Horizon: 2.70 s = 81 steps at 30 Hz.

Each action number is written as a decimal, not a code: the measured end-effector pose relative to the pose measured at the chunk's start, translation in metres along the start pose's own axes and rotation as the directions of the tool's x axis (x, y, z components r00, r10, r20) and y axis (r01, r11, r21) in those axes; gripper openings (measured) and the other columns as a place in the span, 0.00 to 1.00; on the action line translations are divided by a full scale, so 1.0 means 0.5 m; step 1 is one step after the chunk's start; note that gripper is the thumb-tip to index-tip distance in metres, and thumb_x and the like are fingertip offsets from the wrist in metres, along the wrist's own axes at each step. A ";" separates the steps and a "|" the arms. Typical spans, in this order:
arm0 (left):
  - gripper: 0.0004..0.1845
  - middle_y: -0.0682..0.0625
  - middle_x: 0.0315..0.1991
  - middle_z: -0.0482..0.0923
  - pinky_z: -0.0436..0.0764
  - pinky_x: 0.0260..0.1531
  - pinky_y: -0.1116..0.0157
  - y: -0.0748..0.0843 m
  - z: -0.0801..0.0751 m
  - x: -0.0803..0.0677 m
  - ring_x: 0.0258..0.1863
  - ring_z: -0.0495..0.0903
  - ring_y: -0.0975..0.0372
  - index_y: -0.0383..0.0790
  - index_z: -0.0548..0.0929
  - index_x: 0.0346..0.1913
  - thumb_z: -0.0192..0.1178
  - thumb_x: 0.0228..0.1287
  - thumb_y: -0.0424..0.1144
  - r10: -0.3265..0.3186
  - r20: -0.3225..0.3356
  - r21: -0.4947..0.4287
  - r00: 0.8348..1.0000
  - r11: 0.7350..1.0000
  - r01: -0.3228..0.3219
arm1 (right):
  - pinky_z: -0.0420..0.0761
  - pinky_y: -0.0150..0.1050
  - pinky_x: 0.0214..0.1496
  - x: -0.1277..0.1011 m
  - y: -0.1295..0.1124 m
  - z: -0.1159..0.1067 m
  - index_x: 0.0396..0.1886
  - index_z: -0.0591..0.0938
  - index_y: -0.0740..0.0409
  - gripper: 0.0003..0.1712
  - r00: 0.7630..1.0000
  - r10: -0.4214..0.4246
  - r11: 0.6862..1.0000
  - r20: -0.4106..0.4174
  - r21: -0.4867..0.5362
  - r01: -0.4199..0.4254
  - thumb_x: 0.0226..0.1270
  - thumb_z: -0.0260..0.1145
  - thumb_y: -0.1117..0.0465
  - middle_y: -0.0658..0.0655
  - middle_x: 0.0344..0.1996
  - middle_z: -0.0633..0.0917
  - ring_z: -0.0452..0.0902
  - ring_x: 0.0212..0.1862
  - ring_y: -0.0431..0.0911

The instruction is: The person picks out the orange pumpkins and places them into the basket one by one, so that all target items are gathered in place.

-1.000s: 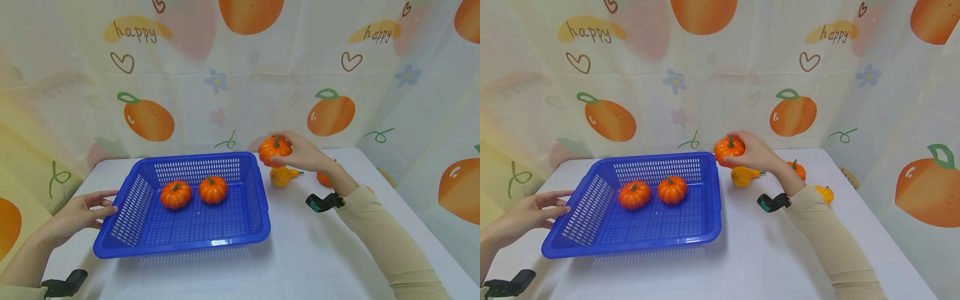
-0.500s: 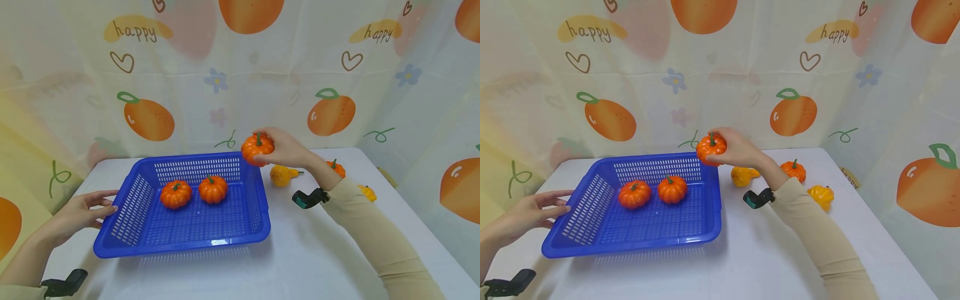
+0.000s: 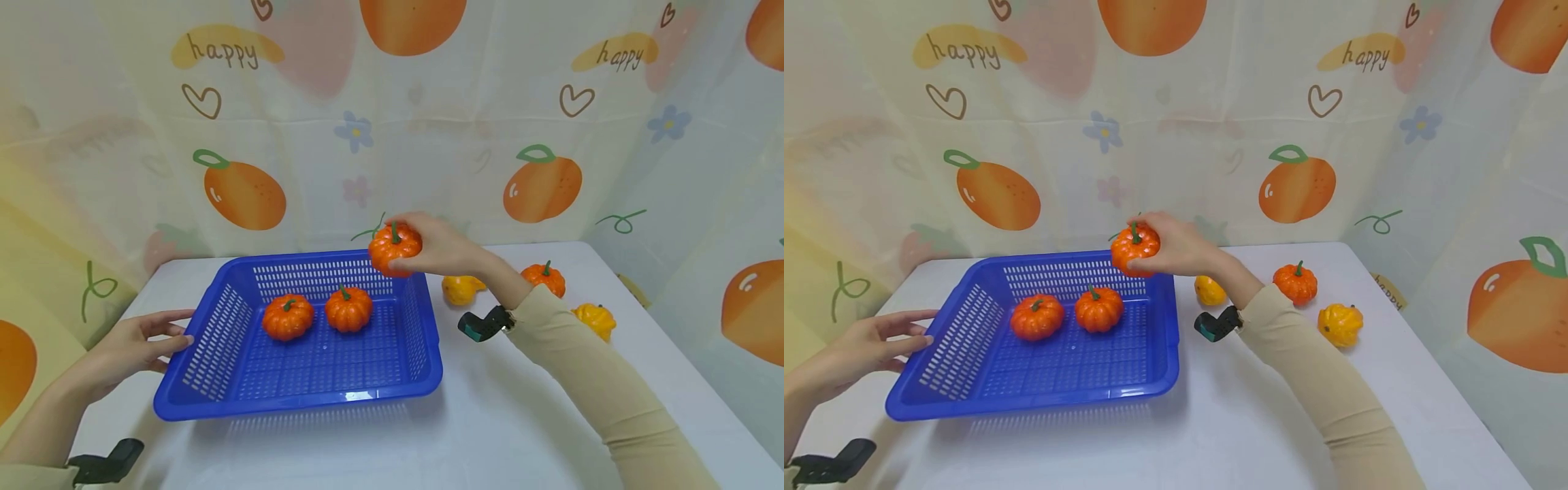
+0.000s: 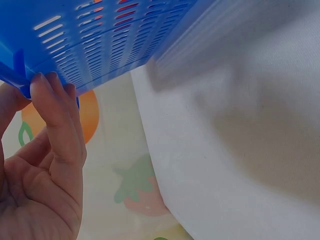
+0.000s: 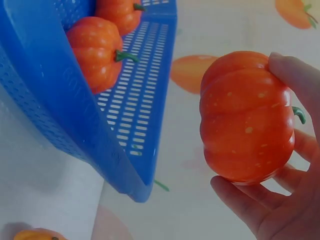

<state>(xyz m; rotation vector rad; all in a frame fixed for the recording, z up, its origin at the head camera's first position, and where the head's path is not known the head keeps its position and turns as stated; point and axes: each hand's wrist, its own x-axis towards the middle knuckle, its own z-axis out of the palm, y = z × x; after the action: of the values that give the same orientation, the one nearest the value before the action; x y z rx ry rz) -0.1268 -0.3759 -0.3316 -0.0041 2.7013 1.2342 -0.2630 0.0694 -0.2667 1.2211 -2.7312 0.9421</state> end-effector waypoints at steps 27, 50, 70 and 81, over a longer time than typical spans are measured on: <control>0.36 0.39 0.40 0.72 0.83 0.31 0.63 0.003 -0.002 -0.001 0.31 0.81 0.60 0.30 0.58 0.68 0.58 0.63 0.44 -0.009 0.005 0.000 1.000 1.000 0.009 | 0.76 0.29 0.50 0.088 -0.060 0.101 0.64 0.66 0.49 0.38 0.984 -0.103 0.989 0.145 0.121 0.086 0.53 0.68 0.46 0.50 0.56 0.71 0.70 0.53 0.40; 0.36 0.38 0.40 0.71 0.83 0.32 0.62 0.007 0.003 -0.004 0.31 0.81 0.59 0.30 0.58 0.67 0.58 0.63 0.44 -0.015 0.006 -0.019 1.000 1.000 0.015 | 0.71 0.27 0.55 0.138 -0.117 0.190 0.64 0.66 0.47 0.38 0.934 -0.199 0.977 0.297 0.131 0.166 0.55 0.67 0.45 0.47 0.57 0.70 0.66 0.55 0.38; 0.36 0.38 0.42 0.71 0.83 0.32 0.63 0.009 0.007 0.001 0.33 0.80 0.60 0.30 0.57 0.68 0.57 0.63 0.44 -0.023 0.009 -0.006 1.000 1.000 0.023 | 0.68 0.21 0.51 0.136 -0.139 0.266 0.63 0.65 0.45 0.35 0.830 -0.254 0.967 0.497 0.142 0.211 0.57 0.65 0.45 0.43 0.54 0.70 0.65 0.52 0.34; 0.36 0.38 0.42 0.71 0.83 0.33 0.63 0.009 0.004 -0.004 0.34 0.80 0.60 0.31 0.57 0.68 0.58 0.63 0.46 -0.043 -0.001 0.014 0.999 0.999 0.043 | 0.65 0.20 0.54 0.137 -0.150 0.302 0.64 0.66 0.47 0.36 0.776 -0.286 0.957 0.562 0.133 0.256 0.57 0.65 0.47 0.44 0.55 0.70 0.65 0.53 0.34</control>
<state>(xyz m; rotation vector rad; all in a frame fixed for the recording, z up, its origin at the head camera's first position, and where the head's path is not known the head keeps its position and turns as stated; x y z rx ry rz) -0.1250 -0.3715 -0.3295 -0.0608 2.6962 1.2029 -0.2252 -0.0951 -0.3347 2.1535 -2.8003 0.6880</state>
